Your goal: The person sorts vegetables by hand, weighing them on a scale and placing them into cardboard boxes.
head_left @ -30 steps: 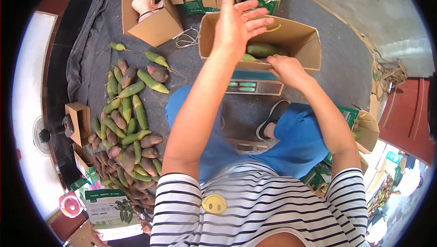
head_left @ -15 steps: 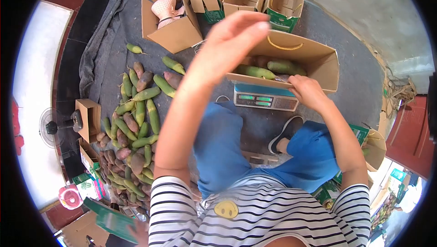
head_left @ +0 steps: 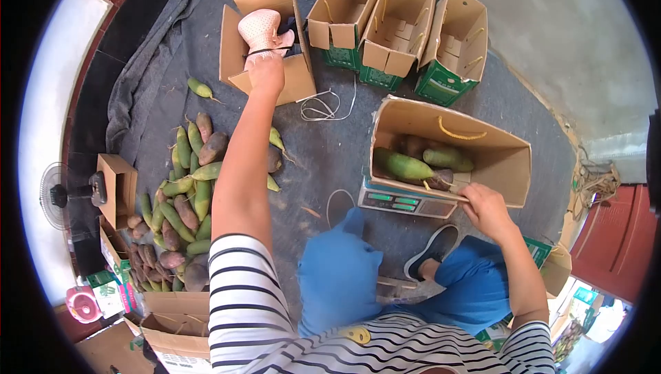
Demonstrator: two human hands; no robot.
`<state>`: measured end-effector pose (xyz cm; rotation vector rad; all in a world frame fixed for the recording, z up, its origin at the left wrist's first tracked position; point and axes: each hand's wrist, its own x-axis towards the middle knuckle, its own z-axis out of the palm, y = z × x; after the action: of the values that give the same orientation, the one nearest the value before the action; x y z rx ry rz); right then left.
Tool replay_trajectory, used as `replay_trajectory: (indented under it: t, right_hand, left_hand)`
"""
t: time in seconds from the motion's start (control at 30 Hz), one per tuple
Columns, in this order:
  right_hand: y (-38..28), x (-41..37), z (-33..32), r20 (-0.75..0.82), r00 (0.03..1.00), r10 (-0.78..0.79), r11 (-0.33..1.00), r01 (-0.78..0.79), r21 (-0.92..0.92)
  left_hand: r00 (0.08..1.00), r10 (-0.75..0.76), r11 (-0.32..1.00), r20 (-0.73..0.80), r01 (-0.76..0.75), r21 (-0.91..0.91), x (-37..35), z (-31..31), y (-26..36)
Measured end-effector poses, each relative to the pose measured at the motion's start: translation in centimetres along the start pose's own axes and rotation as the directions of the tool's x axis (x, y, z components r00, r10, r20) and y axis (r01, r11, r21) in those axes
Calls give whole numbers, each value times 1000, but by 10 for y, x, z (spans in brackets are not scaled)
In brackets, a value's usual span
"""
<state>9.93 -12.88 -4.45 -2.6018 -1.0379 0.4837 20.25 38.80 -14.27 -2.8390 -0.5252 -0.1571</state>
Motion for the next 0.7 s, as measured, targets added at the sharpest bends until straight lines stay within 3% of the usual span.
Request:
replay_trajectory:
  t: [0.03, 0.13, 0.23, 0.43, 0.63, 0.7]
  right_hand:
    - [-1, 1, 0, -8, 1000, -2, 1000, 2, -2]
    - [-4, 4, -2, -21, 1000, 1, 1000, -1, 6]
    - [-8, 7, -4, -21, 1000, 16, 999, -15, 31]
    - [-7, 7, -4, 20, 1000, 6, 1000, -6, 10]
    - [-9, 7, -4, 62, 998, 19, 999, -17, -43]
    - [-21, 12, -21, 163, 986, 42, 992, -21, -127]
  left_hand:
    - [987, -23, 1000, 159, 25, -13, 4, 1, 1]
    - [986, 161, 987, 49, -161, -2, 13, 17, -8]
    - [940, 339, 940, 31, -340, 20, -7, 10, -15]
    - [877, 433, 880, -207, -461, -112, -105, -5, -15]
    - [862, 475, 857, -178, -499, -129, -151, -32, -1]
    - [854, 492, 846, -169, -515, -137, -156, -32, 9]
